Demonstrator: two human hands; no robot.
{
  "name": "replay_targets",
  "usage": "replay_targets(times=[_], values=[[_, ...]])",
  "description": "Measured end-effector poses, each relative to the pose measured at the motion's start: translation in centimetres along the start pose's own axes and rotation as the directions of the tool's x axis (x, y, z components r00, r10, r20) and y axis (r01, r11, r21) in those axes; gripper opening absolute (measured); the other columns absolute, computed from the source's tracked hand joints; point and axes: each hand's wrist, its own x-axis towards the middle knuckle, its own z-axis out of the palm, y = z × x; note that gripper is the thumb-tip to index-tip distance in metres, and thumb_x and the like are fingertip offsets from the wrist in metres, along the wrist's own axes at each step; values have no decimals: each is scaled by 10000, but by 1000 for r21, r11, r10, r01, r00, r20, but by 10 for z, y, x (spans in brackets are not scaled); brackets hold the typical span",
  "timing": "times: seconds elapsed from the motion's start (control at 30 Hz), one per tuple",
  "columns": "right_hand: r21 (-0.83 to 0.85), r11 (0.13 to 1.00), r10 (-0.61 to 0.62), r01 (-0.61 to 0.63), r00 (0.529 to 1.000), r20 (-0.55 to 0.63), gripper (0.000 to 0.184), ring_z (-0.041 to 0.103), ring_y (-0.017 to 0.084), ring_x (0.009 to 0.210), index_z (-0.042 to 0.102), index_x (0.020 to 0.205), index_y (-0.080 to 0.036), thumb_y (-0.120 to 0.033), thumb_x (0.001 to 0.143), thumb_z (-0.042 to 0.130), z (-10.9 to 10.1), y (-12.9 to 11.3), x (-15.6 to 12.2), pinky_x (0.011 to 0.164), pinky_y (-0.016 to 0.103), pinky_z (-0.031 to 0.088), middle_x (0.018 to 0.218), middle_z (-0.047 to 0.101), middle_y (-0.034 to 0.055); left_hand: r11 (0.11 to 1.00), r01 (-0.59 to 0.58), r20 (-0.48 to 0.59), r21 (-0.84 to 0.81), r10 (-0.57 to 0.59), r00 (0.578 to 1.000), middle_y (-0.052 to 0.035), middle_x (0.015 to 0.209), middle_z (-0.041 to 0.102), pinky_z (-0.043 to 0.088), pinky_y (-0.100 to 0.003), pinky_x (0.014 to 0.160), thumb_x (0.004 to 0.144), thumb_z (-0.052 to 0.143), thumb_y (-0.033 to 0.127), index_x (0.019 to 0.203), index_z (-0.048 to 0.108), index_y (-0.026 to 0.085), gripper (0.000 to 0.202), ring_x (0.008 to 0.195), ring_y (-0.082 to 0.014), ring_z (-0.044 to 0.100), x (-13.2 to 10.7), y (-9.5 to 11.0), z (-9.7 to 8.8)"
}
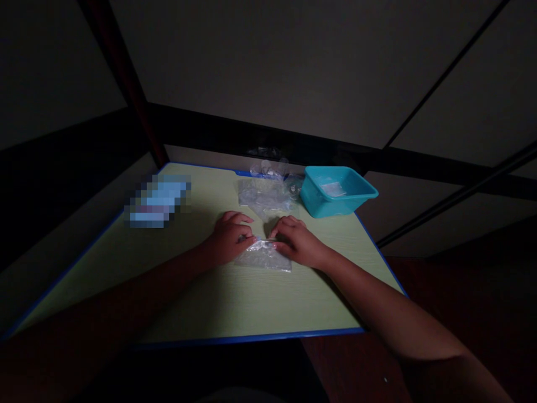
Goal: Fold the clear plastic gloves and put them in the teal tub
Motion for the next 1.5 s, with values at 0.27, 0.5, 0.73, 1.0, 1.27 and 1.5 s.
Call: replay_targets(times=[0.27, 0.5, 0.73, 1.0, 1.27, 1.5], values=[[-82, 988, -123, 130, 988, 92, 124, 569, 207, 893, 615, 977, -165, -176, 890, 527, -5, -8, -4, 769, 317, 367, 939, 625, 74, 999, -17, -61, 40, 20, 998, -75, 1035, 647, 416, -431, 926, 805, 614, 268, 595, 608, 176, 230, 1043, -257, 509, 0, -2, 4], [-52, 984, -167, 173, 981, 102, 114, 553, 214, 907, 621, 959, -165, -179, 878, 542, 3, -5, -3, 776, 324, 380, 923, 623, 76, 974, -28, -111, 223, 53, 992, -134, 1031, 630, 421, -471, 931, 802, 606, 243, 574, 588, 157, 244, 1047, -306, 484, -4, 1, -1], [-34, 984, -172, 176, 979, 106, 125, 552, 211, 904, 629, 965, -168, -185, 880, 539, 2, -5, -3, 787, 329, 387, 922, 623, 75, 978, -36, -154, 205, 68, 986, -141, 1034, 624, 421, -488, 940, 813, 599, 246, 703, 577, 161, 141, 1069, -310, 485, -4, 8, -15], [-25, 985, -166, 170, 981, 104, 140, 555, 213, 919, 626, 991, -174, -175, 867, 563, -1, -4, -3, 793, 329, 381, 954, 626, 77, 933, -359, 131, 7, 355, 926, -99, 1257, 572, 382, -417, 1016, 923, 439, 276, 1085, 618, 194, 255, 1135, -247, 531, -16, 23, -16], [-35, 985, -167, 171, 982, 86, 135, 569, 219, 919, 631, 988, -166, -214, 890, 550, -12, -6, -6, 781, 333, 369, 944, 643, 87, 971, -221, 31, -87, 224, 974, -74, 967, 618, 436, -342, 864, 934, 414, 272, 940, 641, 162, 253, 942, -210, 540, -6, 8, -30], [51, 986, -162, 156, 977, 139, 92, 578, 173, 748, 612, 845, -162, -221, 895, 561, -25, -12, -10, 716, 281, 400, 784, 637, 53, 950, -301, 242, -79, 312, 919, -56, 1363, 559, 274, -423, 1084, 948, 435, 285, 1287, 536, 234, 357, 1305, -227, 428, -5, -3, -23]])
